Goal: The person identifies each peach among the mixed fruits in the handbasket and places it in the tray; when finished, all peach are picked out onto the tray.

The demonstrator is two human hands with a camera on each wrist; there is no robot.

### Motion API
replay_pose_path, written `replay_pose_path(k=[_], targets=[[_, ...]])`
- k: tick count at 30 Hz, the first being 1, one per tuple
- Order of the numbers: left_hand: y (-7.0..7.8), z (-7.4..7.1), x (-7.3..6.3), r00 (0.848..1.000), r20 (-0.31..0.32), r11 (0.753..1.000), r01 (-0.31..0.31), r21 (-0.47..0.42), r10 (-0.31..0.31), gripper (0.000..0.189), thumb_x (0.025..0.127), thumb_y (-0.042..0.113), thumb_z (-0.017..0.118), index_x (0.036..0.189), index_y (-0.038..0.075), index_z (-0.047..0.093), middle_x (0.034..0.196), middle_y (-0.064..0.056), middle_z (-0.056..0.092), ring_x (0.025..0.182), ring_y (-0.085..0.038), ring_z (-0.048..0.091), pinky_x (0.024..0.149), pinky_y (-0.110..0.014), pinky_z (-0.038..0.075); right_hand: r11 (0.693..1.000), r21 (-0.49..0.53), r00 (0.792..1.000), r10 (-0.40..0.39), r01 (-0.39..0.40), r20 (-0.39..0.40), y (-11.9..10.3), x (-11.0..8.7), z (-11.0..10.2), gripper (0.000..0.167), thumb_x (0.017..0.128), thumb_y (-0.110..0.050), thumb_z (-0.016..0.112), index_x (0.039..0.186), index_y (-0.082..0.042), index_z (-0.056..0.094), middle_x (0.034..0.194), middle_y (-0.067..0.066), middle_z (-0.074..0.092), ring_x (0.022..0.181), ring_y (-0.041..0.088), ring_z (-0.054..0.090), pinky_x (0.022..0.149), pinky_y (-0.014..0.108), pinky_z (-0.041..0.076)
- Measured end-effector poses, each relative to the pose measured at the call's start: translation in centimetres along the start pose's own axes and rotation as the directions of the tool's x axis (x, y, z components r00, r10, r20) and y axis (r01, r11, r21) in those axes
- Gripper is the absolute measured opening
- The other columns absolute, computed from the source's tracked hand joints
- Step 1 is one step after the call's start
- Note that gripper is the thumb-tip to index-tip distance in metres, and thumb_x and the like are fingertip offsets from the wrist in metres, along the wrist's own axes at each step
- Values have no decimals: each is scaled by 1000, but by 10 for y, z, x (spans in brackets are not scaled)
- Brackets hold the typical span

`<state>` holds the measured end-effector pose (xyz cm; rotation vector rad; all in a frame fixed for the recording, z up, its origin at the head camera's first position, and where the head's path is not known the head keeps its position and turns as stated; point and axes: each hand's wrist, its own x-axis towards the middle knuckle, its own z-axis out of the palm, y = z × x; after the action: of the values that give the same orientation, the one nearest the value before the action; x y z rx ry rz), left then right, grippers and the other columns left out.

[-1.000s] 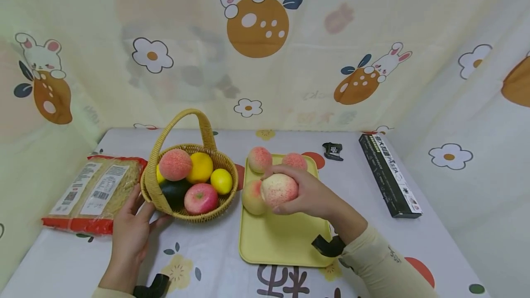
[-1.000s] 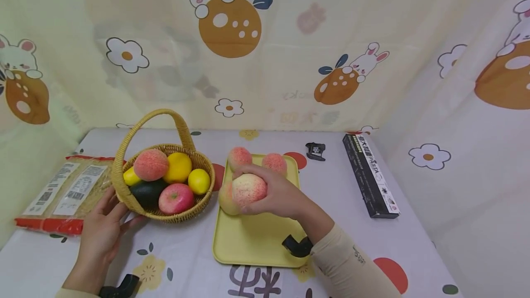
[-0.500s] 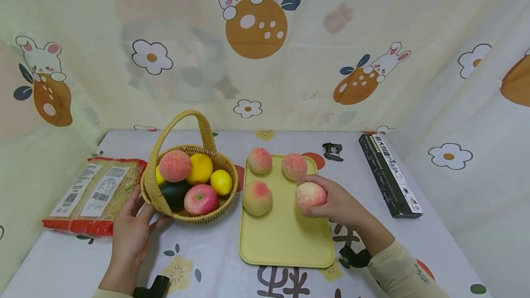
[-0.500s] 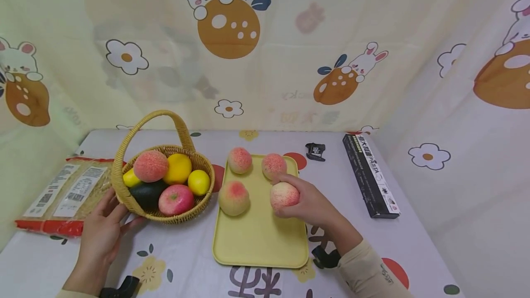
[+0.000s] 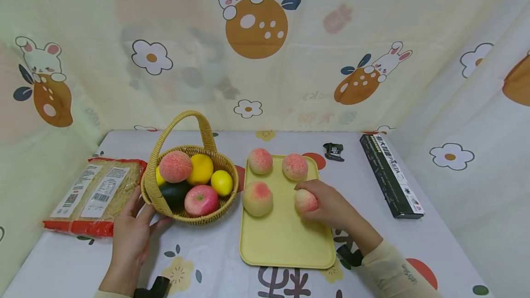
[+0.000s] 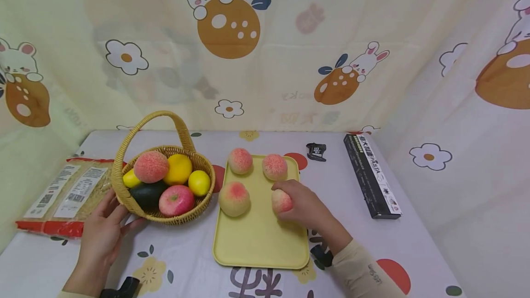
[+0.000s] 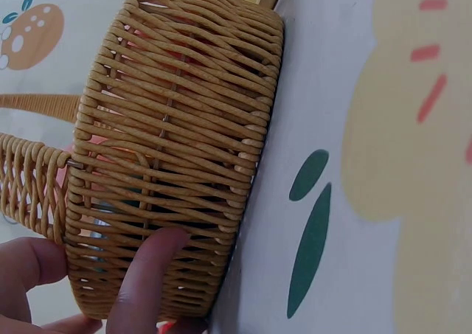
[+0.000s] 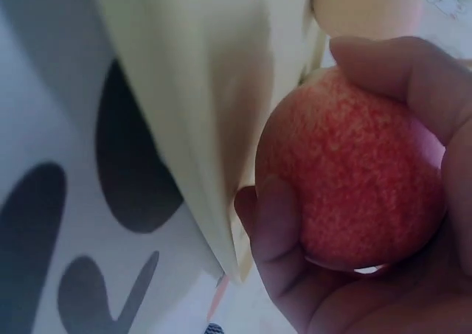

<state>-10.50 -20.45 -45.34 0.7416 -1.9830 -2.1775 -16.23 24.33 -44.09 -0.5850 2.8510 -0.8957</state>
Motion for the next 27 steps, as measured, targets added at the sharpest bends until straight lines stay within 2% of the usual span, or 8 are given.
replay_pose_path(k=[6,10,14,19,27], targets=[[0,0,-1,1000,7,1000,7,0,-7,73,107,28,63,168,39,24,176,-7,27,116,-8,62,82,-29,66,995,-87,998,57,-55,23,-9,1,3,69,77,-17,89,141,-17,64,142,14,62,122,33,61,104,56,57],[1,2,-1,1000,-4,1000,21,0,-21,71,107,31,63,166,42,25,175,-5,28,126,-14,59,81,-29,66,991,-94,994,103,-99,37,-13,0,3,79,78,-20,92,149,-19,58,146,14,59,124,33,60,104,55,58],[2,2,-1,999,-16,1000,28,3,-28,70,107,32,64,165,44,28,175,-4,30,130,-16,58,80,-28,66,992,-94,996,87,-84,31,-17,-1,3,82,78,-23,94,150,-18,56,146,16,58,122,33,60,102,53,59],[2,2,-1,1000,-9,1000,19,-1,-19,70,107,30,64,166,42,28,175,-6,29,123,-13,60,80,-28,66,993,-113,999,34,-32,16,-20,-1,1,80,78,-25,95,148,-15,59,144,18,60,125,35,60,106,56,56],[2,2,-2,1000,-9,1000,13,4,-13,70,107,29,63,166,42,28,174,-6,30,129,-18,57,81,-29,66,994,-101,998,45,-41,39,-26,-1,0,81,80,-24,94,151,-14,56,147,19,57,131,38,57,111,60,53]])
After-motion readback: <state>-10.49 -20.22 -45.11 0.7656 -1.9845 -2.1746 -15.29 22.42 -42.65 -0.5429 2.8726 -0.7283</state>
